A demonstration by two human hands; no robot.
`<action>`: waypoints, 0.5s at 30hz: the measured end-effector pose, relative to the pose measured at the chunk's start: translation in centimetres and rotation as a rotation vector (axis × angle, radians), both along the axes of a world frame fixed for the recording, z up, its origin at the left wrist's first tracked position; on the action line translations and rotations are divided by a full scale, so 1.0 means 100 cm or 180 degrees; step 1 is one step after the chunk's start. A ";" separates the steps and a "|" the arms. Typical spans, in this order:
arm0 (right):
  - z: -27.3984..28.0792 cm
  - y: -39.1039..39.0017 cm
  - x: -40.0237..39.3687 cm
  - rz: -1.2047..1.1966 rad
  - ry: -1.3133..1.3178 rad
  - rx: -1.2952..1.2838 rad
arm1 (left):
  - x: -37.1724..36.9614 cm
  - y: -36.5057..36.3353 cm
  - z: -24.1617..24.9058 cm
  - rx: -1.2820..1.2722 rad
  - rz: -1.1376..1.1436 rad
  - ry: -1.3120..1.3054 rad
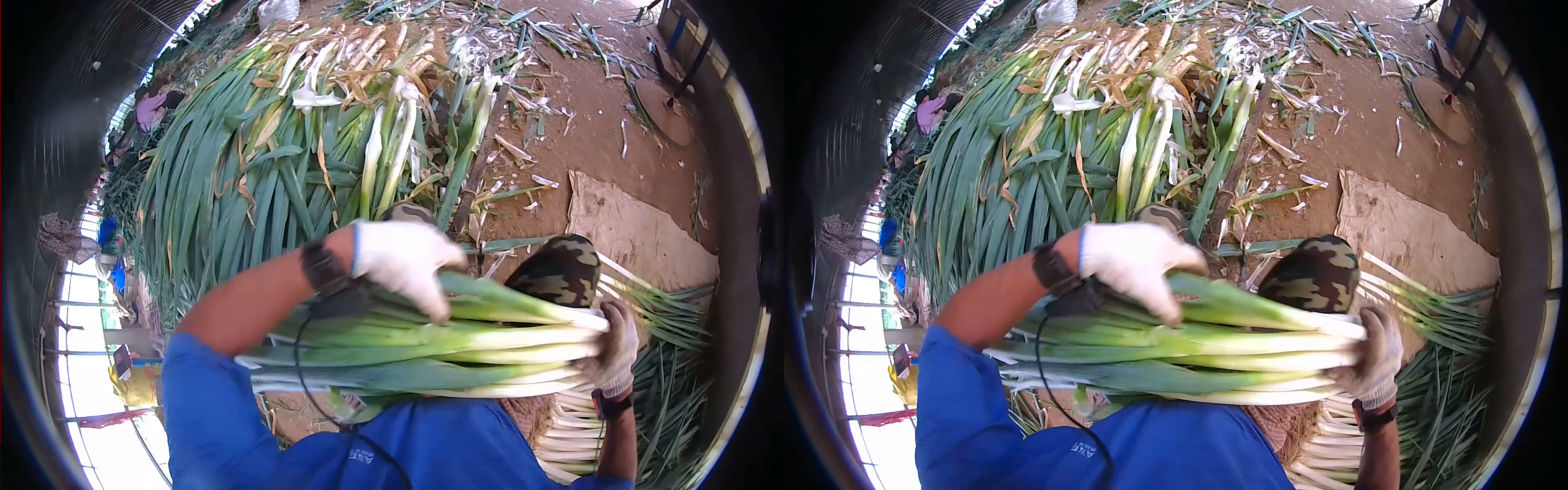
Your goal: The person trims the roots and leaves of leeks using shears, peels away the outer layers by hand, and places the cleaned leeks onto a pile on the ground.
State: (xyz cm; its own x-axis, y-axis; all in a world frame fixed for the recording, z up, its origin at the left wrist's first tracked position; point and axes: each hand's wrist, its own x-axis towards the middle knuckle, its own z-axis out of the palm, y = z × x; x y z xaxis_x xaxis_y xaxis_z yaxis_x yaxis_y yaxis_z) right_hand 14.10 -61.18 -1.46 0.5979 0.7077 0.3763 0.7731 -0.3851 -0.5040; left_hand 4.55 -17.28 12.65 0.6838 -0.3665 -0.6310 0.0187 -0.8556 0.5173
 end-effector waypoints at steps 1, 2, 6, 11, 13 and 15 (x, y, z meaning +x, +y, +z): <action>-0.012 -0.017 -0.009 -0.0260 0.0182 0.0109 | 0.019 -0.011 0.000 0.0071 -0.0142 -0.0093; -0.028 -0.033 -0.020 -0.0523 0.0352 0.0217 | 0.037 -0.024 -0.005 0.0227 -0.0456 -0.0537; -0.056 -0.064 -0.069 -0.0894 0.2043 0.1364 | 0.124 -0.079 0.031 0.0481 -0.1120 -0.1956; -0.052 -0.085 -0.101 -0.1321 0.2020 0.1238 | 0.148 -0.084 0.106 0.0363 -0.1581 -0.3061; -0.046 -0.086 -0.102 -0.1415 0.2042 0.1050 | 0.123 -0.069 0.134 0.0334 -0.1539 -0.3338; -0.037 -0.090 -0.102 -0.1563 0.1979 0.0632 | 0.080 -0.045 0.147 0.0111 -0.1390 -0.3690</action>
